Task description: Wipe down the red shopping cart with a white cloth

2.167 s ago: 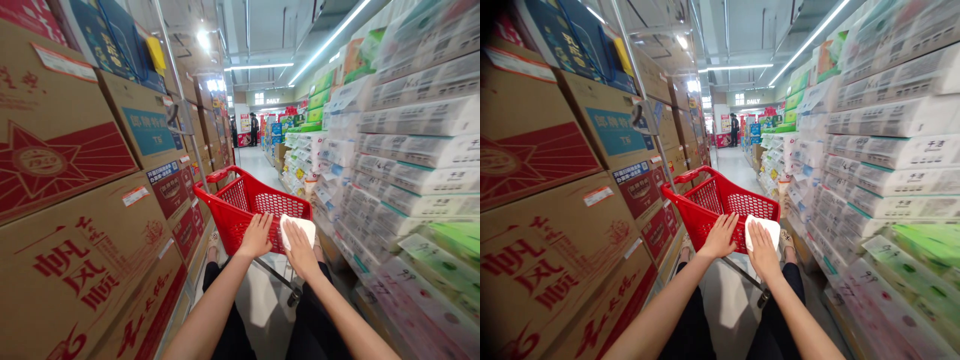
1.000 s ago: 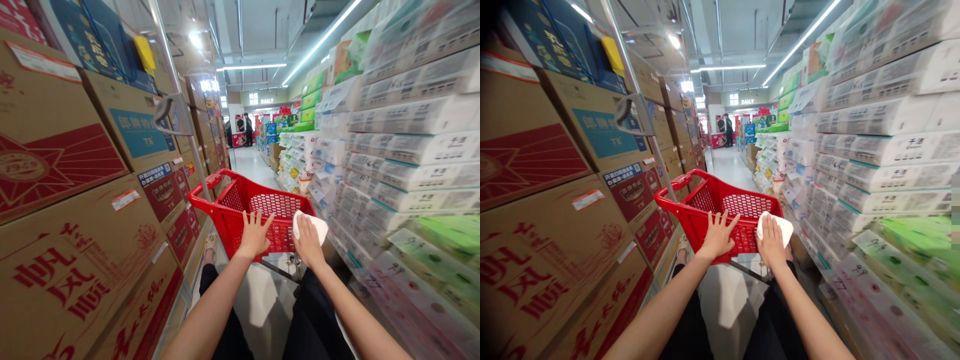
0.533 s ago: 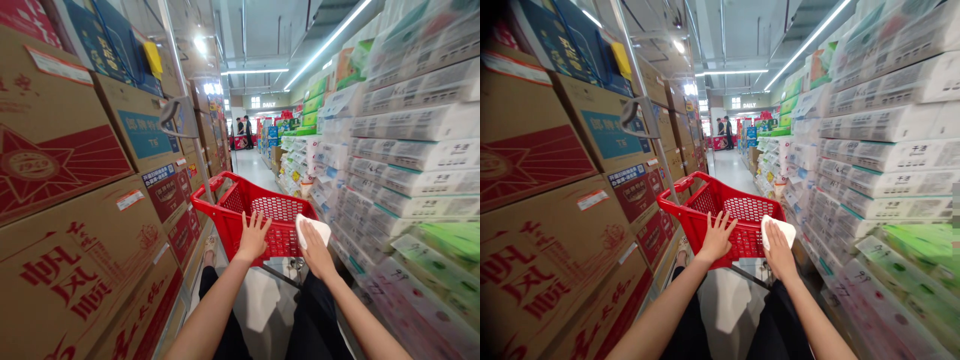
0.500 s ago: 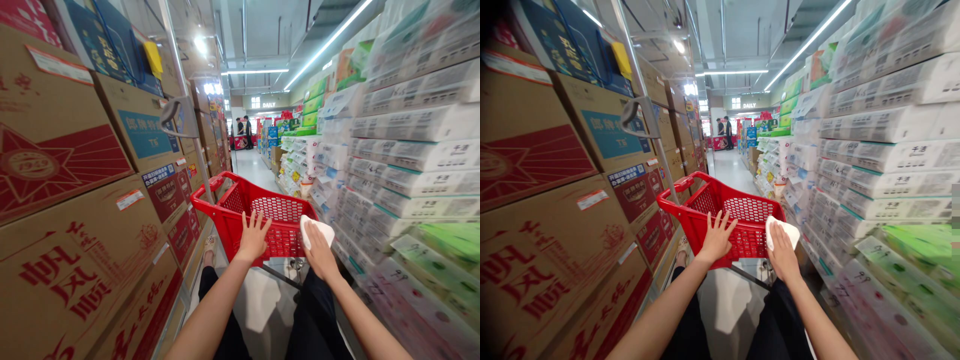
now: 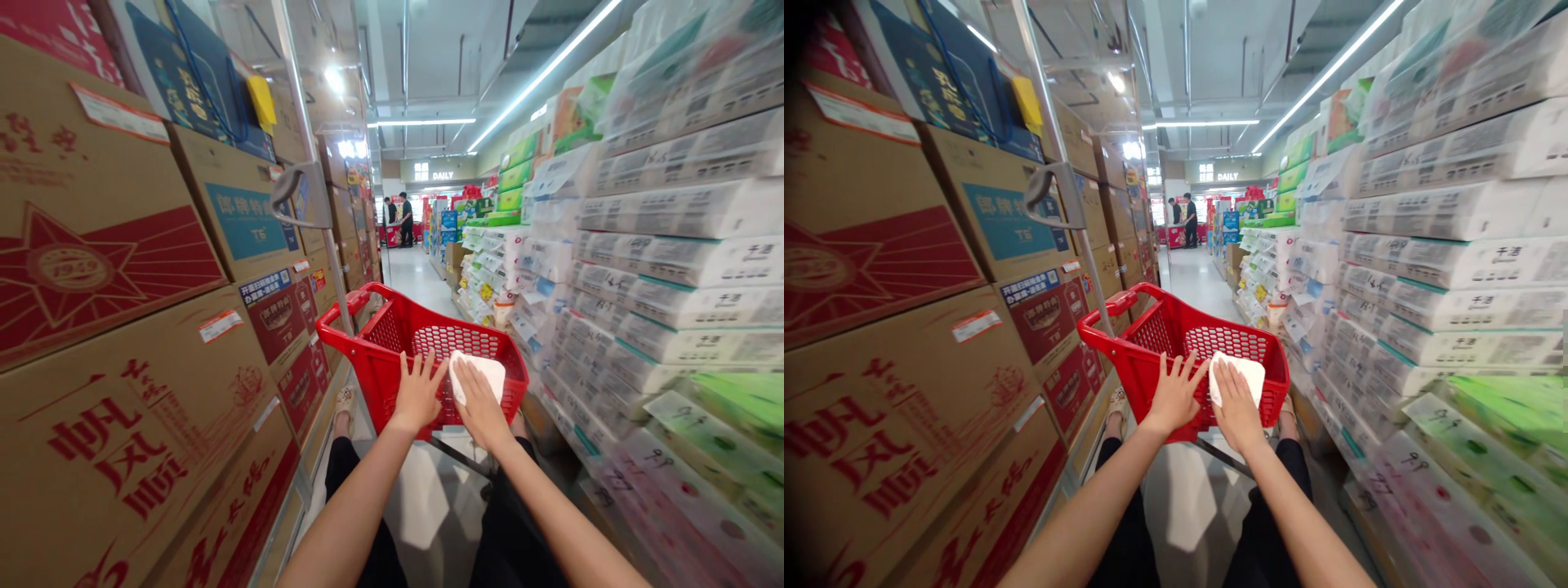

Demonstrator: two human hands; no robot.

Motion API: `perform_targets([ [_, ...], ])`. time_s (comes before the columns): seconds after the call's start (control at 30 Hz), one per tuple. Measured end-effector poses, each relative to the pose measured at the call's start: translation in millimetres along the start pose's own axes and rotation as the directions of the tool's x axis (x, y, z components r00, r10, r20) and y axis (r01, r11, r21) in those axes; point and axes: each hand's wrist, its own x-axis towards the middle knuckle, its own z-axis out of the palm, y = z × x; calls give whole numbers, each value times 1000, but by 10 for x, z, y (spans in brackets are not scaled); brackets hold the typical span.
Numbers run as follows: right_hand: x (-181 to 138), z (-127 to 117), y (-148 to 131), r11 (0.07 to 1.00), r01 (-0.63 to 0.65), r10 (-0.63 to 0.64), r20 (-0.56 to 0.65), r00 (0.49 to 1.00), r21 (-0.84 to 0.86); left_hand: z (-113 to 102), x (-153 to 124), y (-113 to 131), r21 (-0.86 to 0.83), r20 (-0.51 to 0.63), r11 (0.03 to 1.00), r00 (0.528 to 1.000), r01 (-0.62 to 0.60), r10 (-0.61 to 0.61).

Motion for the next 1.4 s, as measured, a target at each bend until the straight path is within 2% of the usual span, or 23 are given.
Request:
perform_targets([
  [0.13,-181,-91,213,1000,-2,2,16,1000,6,25,-22,-85,-12,-10,1000,1000,-17,17],
  [0.3,-520,-74,748,984,-159,156,-44,987,-79,36,-17,-97,-33,-4,999,999,-38,38],
  [0.4,-589,-17,913,963,-244,235,-88,968,-115,1,-10,-59,-34,-34,999,999,-22,20],
  [0.47,-535,30,891,951,-281,268,-111,957,-130,-25,-7,-37,-37,-48,999,999,20,-21],
  [0.57,-318,105,664,948,-285,267,-131,955,-144,-42,-3,-24,-41,-31,997,997,64,-66],
  [0.77,163,170,-59,994,-43,41,-22,999,-105,-24,-17,-86,-10,-7,999,999,35,-35],
  [0.87,181,83,-191,997,29,-29,4,1000,-69,-4,-39,-152,15,-16,999,999,31,-30],
  [0.97,49,-59,-84,995,71,-69,41,997,-72,9,-62,-219,14,-18,1000,1000,11,-10],
  [1.03,-80,-142,59,994,52,-47,48,998,-95,1,-74,-254,0,-28,1000,1000,2,-2],
  [1.17,-347,-199,335,984,-91,90,-10,996,-154,-58,-76,-301,-31,-41,998,998,47,-48],
  [1.27,-479,-158,458,959,-225,214,-81,974,-173,-99,-59,-320,-12,-24,998,998,64,-64],
  [1.4,-478,-68,554,957,-255,243,-100,965,-138,-94,-34,-342,25,-16,997,997,70,-69],
])
